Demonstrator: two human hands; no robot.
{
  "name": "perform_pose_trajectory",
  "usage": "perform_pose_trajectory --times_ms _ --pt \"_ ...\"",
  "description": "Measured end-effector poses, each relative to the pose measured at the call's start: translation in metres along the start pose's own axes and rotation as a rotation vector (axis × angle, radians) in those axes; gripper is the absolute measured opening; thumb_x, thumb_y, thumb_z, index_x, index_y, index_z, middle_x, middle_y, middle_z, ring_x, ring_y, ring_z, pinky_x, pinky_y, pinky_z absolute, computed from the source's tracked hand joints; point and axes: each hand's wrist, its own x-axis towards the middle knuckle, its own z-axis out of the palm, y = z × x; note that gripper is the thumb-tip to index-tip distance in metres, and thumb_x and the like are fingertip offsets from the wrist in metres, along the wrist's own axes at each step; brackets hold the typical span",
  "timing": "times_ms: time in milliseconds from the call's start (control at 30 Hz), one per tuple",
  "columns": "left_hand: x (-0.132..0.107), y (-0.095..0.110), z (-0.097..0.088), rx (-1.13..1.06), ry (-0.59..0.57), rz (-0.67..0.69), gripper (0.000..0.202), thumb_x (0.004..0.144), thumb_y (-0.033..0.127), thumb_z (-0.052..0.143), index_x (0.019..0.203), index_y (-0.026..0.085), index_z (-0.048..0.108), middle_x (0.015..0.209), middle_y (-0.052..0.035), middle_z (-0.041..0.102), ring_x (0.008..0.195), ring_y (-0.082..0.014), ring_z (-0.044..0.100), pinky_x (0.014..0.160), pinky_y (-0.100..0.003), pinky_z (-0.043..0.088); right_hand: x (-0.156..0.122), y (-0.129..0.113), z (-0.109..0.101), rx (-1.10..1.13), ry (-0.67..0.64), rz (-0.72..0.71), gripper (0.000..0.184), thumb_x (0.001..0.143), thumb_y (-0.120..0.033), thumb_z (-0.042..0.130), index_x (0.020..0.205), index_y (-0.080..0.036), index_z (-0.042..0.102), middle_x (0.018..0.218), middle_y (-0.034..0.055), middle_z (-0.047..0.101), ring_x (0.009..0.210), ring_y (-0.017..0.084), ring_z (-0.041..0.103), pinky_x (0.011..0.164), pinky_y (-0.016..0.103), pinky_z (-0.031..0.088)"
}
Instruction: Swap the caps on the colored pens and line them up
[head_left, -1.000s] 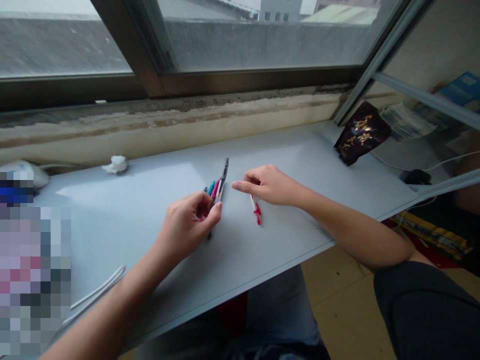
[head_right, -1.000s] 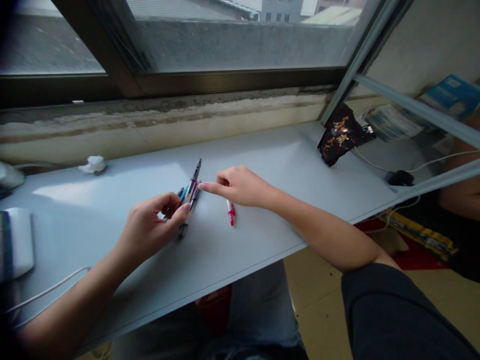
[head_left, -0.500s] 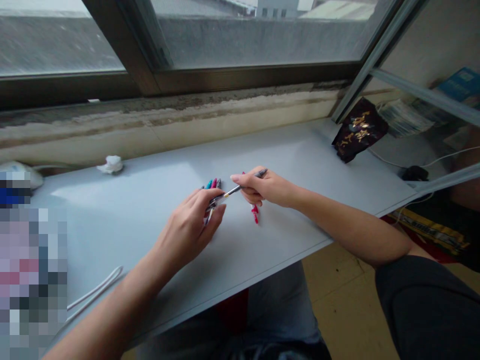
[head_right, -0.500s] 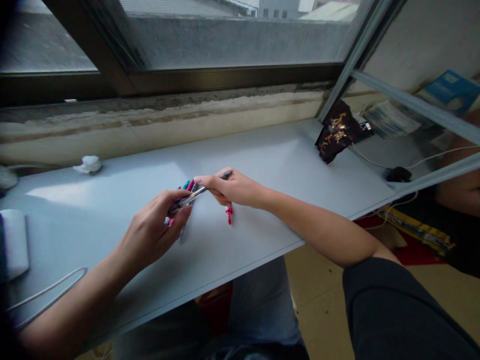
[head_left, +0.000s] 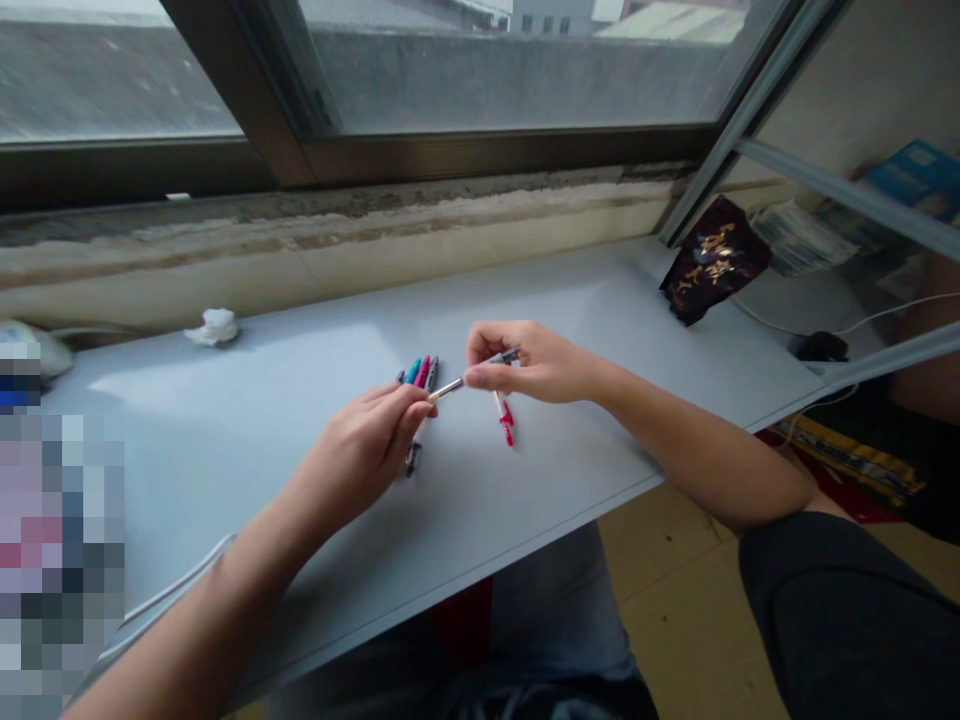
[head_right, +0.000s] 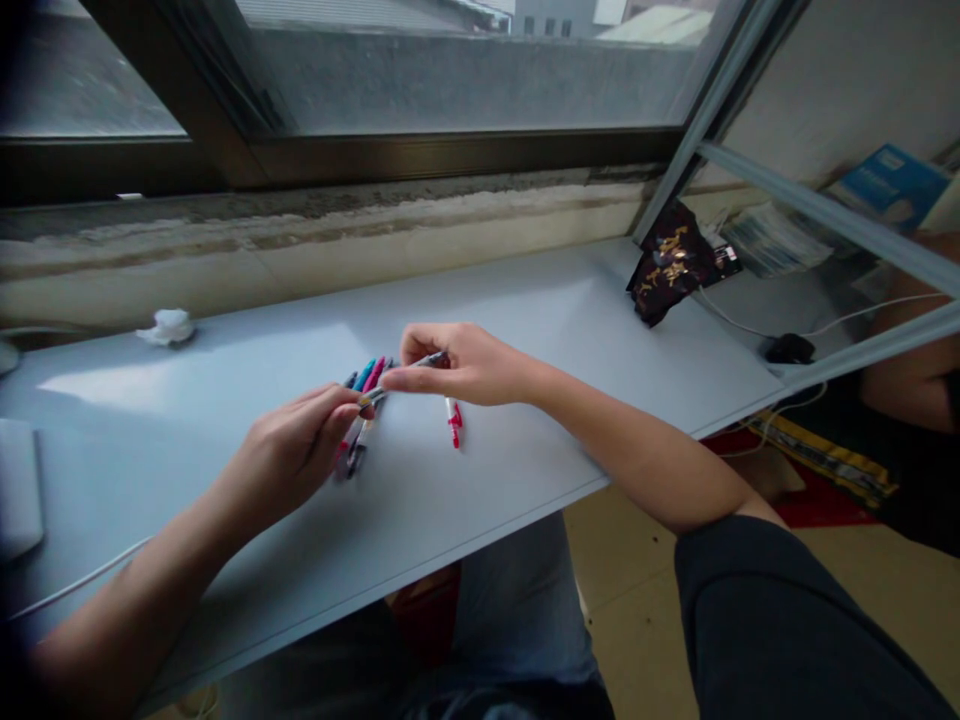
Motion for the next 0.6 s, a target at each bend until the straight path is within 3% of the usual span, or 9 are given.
perform_pose_trajectory --times_ms 100,200,300,400,467,533,600 --pt "0.001 -0.007 0.000 0.049 0.010 -0.014 0.044 0.117 0.045 0.037 0.098 0.021 0.069 0.087 -0.0084 0.074 0.077 -0.0229 0.070 0.076 -0.033 0.055 0.001 0.002 -0.003 -0.059 0.001 0.090 0.055 0.108 -0.062 0.054 0.072 -0.020 0.055 0.062 -0.0022 0.055 0.062 0.011 0.048 0.065 0.027 0.038" --pt "0.001 -0.010 0.001 0.067 -0.007 -0.043 0.049 0.117 0.049 0.033 0.098 0.022 0.068 0.087 -0.0082 0.074 0.077 -0.0234 0.069 0.076 -0.033 0.054 0.001 0.006 -0.005 -0.095 0.073 0.047 0.033 0.099 -0.048 0.073 0.090 -0.017 0.064 0.074 -0.0022 0.062 0.066 0.011 0.051 0.065 0.026 0.039" --pt "0.001 -0.010 0.002 0.081 -0.015 -0.073 0.052 0.117 0.052 0.030 0.098 0.022 0.068 0.085 -0.0071 0.074 0.076 -0.0235 0.068 0.074 -0.033 0.052 0.002 0.010 -0.003 -0.065 0.155 0.007 0.040 0.092 -0.045 0.080 0.115 -0.017 0.065 0.093 0.0013 0.070 0.075 0.012 0.059 0.069 0.026 0.044" --pt "0.002 -0.011 0.003 0.099 -0.033 -0.096 0.054 0.116 0.055 0.029 0.097 0.022 0.069 0.084 -0.0077 0.074 0.076 -0.0246 0.067 0.075 -0.034 0.052 0.003 0.013 -0.002 0.017 0.126 0.083 0.038 0.101 -0.053 0.069 0.107 -0.016 0.065 0.087 0.0031 0.071 0.071 0.013 0.062 0.067 0.027 0.047" --pt "0.002 -0.011 0.004 0.104 -0.049 -0.111 0.055 0.115 0.055 0.030 0.098 0.022 0.070 0.083 -0.0076 0.074 0.076 -0.0254 0.067 0.076 -0.035 0.053 0.003 0.014 -0.002 0.023 0.114 0.081 0.031 0.101 -0.046 0.069 0.101 -0.016 0.065 0.088 0.0040 0.072 0.071 0.013 0.062 0.068 0.028 0.048" --pt "0.002 -0.011 0.005 0.107 -0.061 -0.129 0.053 0.114 0.054 0.031 0.100 0.022 0.071 0.081 -0.0068 0.073 0.075 -0.0255 0.066 0.077 -0.035 0.054 0.003 0.015 -0.003 -0.009 0.137 0.032 0.028 0.094 -0.035 0.077 0.110 -0.016 0.065 0.100 0.0049 0.074 0.076 0.012 0.062 0.072 0.028 0.050" --pt "0.003 -0.011 0.004 0.110 -0.057 -0.150 0.052 0.113 0.053 0.032 0.101 0.022 0.071 0.080 -0.0062 0.072 0.074 -0.0249 0.066 0.078 -0.035 0.055 0.004 0.016 -0.003 -0.023 0.164 0.008 0.042 0.088 -0.032 0.082 0.122 -0.018 0.062 0.110 0.0048 0.074 0.079 0.012 0.063 0.075 0.027 0.051"
